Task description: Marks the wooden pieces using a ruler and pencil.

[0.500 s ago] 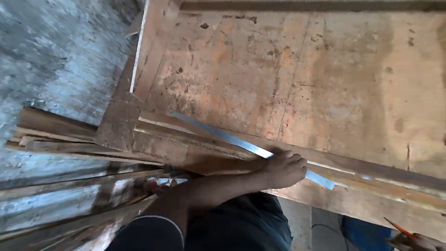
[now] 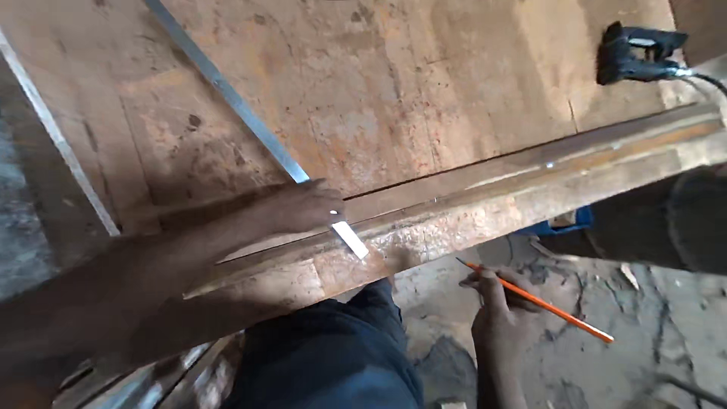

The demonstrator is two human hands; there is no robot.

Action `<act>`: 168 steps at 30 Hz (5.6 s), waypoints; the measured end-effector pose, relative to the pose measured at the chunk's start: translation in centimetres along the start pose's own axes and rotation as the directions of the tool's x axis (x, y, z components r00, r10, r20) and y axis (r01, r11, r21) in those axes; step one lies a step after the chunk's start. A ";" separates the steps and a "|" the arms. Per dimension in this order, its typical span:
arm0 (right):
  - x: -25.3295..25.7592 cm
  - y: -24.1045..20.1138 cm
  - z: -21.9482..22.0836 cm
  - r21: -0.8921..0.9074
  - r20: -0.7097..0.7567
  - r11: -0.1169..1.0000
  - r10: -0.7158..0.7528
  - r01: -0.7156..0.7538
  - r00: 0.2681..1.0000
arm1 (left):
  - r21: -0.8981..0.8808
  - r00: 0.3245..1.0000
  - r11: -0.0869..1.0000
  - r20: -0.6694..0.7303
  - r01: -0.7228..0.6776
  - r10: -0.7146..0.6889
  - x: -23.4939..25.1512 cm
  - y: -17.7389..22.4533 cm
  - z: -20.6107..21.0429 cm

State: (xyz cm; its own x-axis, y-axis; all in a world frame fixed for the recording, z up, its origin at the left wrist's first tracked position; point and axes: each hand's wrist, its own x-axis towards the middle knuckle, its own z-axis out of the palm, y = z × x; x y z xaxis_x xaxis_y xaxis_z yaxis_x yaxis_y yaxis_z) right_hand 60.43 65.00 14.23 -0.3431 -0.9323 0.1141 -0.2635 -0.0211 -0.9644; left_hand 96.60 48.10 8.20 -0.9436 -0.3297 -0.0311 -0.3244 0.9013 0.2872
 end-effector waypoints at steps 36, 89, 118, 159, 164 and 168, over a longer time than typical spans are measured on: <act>-6.1 0.4 12.9 0.006 -0.170 0.955 0.293 -0.297 0.941 | -0.119 0.902 0.899 0.040 -0.422 0.429 8.2 -10.7 -0.3; -3.3 3.5 15.6 -0.386 -0.037 0.921 0.048 -0.059 0.998 | -0.112 0.899 0.897 0.056 -0.428 0.435 8.4 -10.6 -0.5; -11.8 -2.5 15.3 -0.090 0.050 0.975 0.206 -0.201 0.977 | -0.167 0.921 0.945 0.230 -0.281 0.314 -13.1 -8.1 -2.7; -14.7 -2.2 27.3 -0.100 0.658 0.991 0.003 0.084 0.753 | -0.143 0.938 0.958 0.209 -0.250 0.276 -20.6 -7.0 -1.4; -14.7 -1.5 28.1 -0.090 0.667 0.988 -0.032 0.123 0.744 | -0.150 0.942 0.958 0.195 -0.246 0.272 -20.7 -7.1 -1.4; -14.7 -1.5 28.6 -0.079 0.689 0.976 -0.093 0.203 0.719 | -0.155 0.944 0.957 0.186 -0.247 0.274 -20.8 -7.0 -1.5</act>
State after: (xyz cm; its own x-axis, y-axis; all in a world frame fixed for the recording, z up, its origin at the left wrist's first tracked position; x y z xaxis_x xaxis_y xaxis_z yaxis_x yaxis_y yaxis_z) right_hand 91.60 68.43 7.17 0.3986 -0.9171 0.0079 -0.3983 -0.1809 -0.8992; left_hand 118.64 48.21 8.23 -0.9916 -0.0124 -0.1287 -0.0672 0.8998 0.4310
